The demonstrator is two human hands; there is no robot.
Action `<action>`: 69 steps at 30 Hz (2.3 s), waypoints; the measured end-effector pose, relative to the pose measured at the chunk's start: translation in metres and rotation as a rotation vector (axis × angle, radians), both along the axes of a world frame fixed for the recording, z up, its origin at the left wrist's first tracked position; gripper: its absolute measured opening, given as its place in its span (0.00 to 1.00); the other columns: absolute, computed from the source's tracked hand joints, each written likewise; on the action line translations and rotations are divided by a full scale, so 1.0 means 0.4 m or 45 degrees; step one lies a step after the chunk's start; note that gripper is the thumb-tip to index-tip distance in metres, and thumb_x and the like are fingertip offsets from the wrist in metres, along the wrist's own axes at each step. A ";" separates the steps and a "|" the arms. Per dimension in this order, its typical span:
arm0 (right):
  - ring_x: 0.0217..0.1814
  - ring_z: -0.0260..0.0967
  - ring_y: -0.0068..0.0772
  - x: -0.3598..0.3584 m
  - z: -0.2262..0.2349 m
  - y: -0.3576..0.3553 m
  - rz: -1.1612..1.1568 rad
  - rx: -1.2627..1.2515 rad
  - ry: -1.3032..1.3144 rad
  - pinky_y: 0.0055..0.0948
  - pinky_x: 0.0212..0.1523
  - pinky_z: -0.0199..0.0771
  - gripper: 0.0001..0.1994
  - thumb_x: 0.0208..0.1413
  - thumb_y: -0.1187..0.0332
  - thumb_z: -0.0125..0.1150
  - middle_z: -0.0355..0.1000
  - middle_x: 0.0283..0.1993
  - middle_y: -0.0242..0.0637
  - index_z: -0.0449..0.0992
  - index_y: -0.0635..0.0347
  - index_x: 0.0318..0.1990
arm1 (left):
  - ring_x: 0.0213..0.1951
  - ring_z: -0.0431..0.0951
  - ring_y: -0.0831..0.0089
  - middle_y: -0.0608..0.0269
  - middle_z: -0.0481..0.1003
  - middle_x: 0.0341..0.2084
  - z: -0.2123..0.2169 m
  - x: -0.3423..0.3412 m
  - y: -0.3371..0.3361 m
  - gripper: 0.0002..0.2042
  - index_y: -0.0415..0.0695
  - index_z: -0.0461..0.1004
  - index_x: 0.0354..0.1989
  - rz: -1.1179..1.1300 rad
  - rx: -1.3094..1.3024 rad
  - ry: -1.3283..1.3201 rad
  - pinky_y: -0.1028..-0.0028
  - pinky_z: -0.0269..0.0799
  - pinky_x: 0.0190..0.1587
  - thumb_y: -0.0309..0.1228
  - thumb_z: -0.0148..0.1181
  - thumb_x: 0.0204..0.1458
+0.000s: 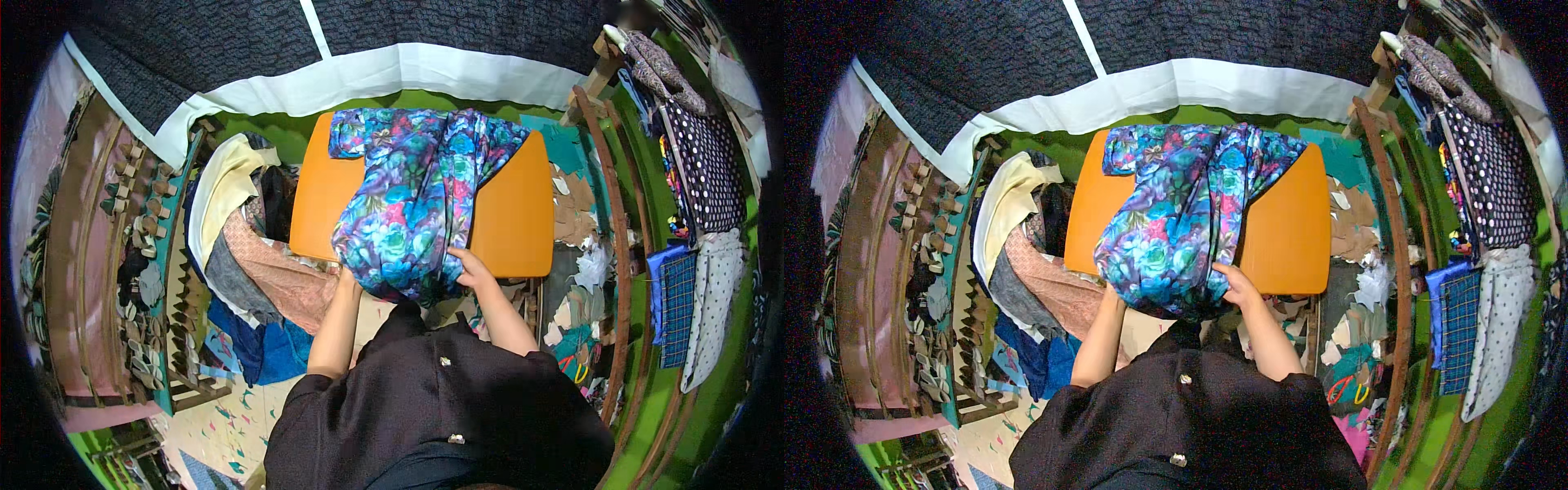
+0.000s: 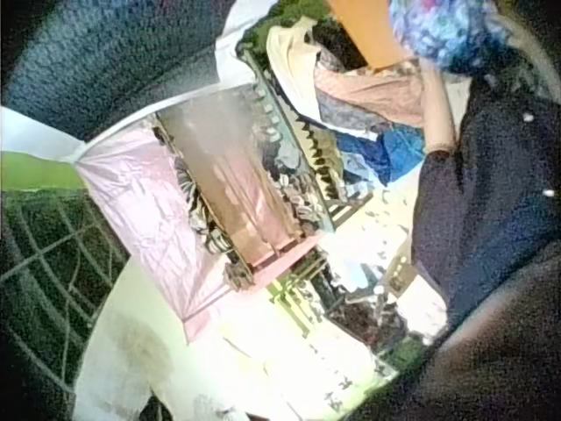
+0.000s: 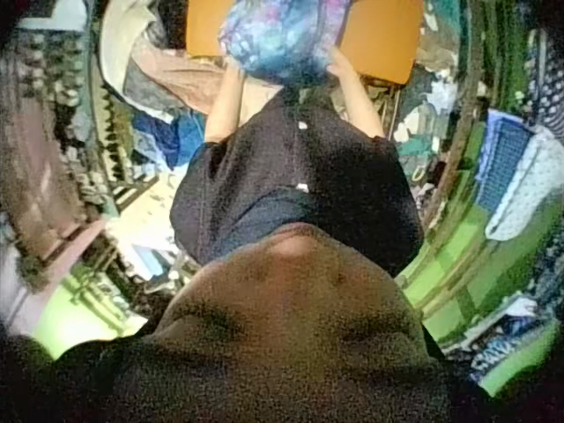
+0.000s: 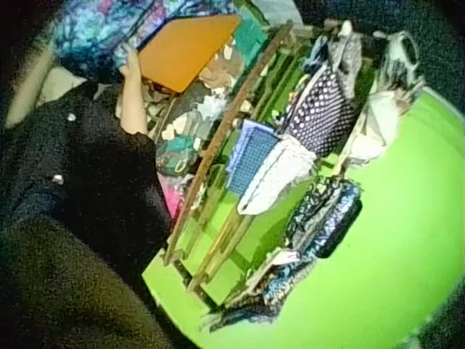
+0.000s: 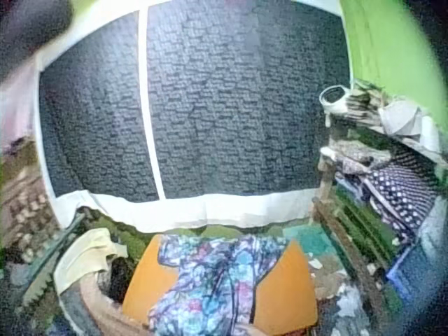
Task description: Folding pieces of floral and patterned fabric on a table.
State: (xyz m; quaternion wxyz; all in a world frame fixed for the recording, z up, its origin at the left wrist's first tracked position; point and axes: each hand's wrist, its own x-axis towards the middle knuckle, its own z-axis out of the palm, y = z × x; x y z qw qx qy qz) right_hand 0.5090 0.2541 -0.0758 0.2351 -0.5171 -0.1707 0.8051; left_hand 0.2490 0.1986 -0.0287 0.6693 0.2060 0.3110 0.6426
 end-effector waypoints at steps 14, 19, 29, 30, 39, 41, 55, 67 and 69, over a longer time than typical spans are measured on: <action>0.56 0.56 0.38 0.279 0.306 -0.004 -0.563 0.516 0.646 0.38 0.57 0.53 0.22 0.54 0.61 0.35 0.61 0.53 0.43 0.57 0.67 0.53 | 0.50 0.62 0.60 0.50 0.61 0.49 -0.006 -0.286 -0.046 0.39 0.37 0.55 0.53 0.009 -0.448 0.904 0.65 0.55 0.53 0.58 0.51 0.41; 0.38 0.67 0.28 0.308 -0.053 -0.007 -0.328 0.208 0.063 0.28 0.39 0.69 0.13 0.50 0.70 0.46 0.67 0.42 0.36 0.63 0.62 0.43 | 0.46 0.64 0.53 0.43 0.63 0.44 -0.101 -0.164 -0.002 0.34 0.36 0.54 0.51 0.108 -0.459 2.430 0.62 0.58 0.47 0.37 0.61 0.36; 0.50 0.63 0.37 0.199 0.059 -0.064 -0.130 -0.017 0.644 0.39 0.49 0.64 0.23 0.56 0.55 0.37 0.63 0.51 0.40 0.61 0.64 0.51 | 0.42 0.65 0.56 0.51 0.66 0.37 -0.060 -0.014 -0.031 0.29 0.40 0.61 0.47 0.536 -0.472 2.446 0.55 0.53 0.41 0.41 0.59 0.37; 0.49 0.63 0.38 0.210 0.010 -0.069 -0.227 -0.064 0.559 0.40 0.49 0.64 0.22 0.55 0.58 0.40 0.64 0.50 0.41 0.61 0.64 0.51 | 0.41 0.65 0.56 0.52 0.66 0.35 -0.062 -0.014 -0.025 0.29 0.41 0.61 0.48 0.548 -0.462 2.497 0.56 0.53 0.40 0.42 0.59 0.36; 0.45 0.67 0.34 0.252 0.008 -0.039 -0.062 0.537 0.320 0.33 0.45 0.69 0.14 0.53 0.71 0.45 0.65 0.47 0.40 0.65 0.66 0.47 | 0.38 0.69 0.60 0.56 0.70 0.35 -0.132 -0.038 0.020 0.18 0.51 0.68 0.40 0.397 -0.710 2.595 0.53 0.52 0.40 0.46 0.52 0.43; 0.41 0.67 0.27 0.252 0.101 -0.040 -0.296 0.588 0.123 0.27 0.41 0.67 0.11 0.53 0.72 0.46 0.69 0.41 0.37 0.69 0.66 0.41 | 0.36 0.69 0.60 0.57 0.71 0.31 -0.097 -0.040 0.028 0.15 0.49 0.70 0.38 0.334 -0.662 2.581 0.52 0.52 0.39 0.43 0.52 0.44; 0.33 0.60 0.16 0.506 0.200 -0.073 -0.899 0.456 -0.610 0.17 0.29 0.58 0.18 0.50 0.66 0.53 0.64 0.42 0.29 0.63 0.61 0.49 | 0.27 0.70 0.76 0.59 0.72 0.31 -0.197 -0.210 0.008 0.20 0.35 0.67 0.34 0.061 -0.662 0.658 0.77 0.66 0.28 0.43 0.54 0.45; 0.33 0.66 0.27 0.718 0.009 -0.017 -0.323 0.497 -1.041 0.26 0.34 0.65 0.13 0.47 0.63 0.53 0.69 0.33 0.33 0.70 0.62 0.37 | 0.40 0.71 0.54 0.42 0.70 0.36 -0.103 -0.045 0.090 0.30 0.36 0.71 0.33 -0.122 -0.490 2.091 0.64 0.66 0.42 0.53 0.62 0.31; 0.35 0.67 0.28 0.760 -0.087 -0.051 -0.207 0.321 -1.003 0.28 0.35 0.66 0.18 0.51 0.55 0.51 0.70 0.35 0.34 0.70 0.61 0.40 | 0.40 0.71 0.53 0.43 0.71 0.34 -0.076 0.013 0.101 0.25 0.38 0.71 0.35 -0.038 -0.550 2.544 0.64 0.65 0.41 0.50 0.55 0.39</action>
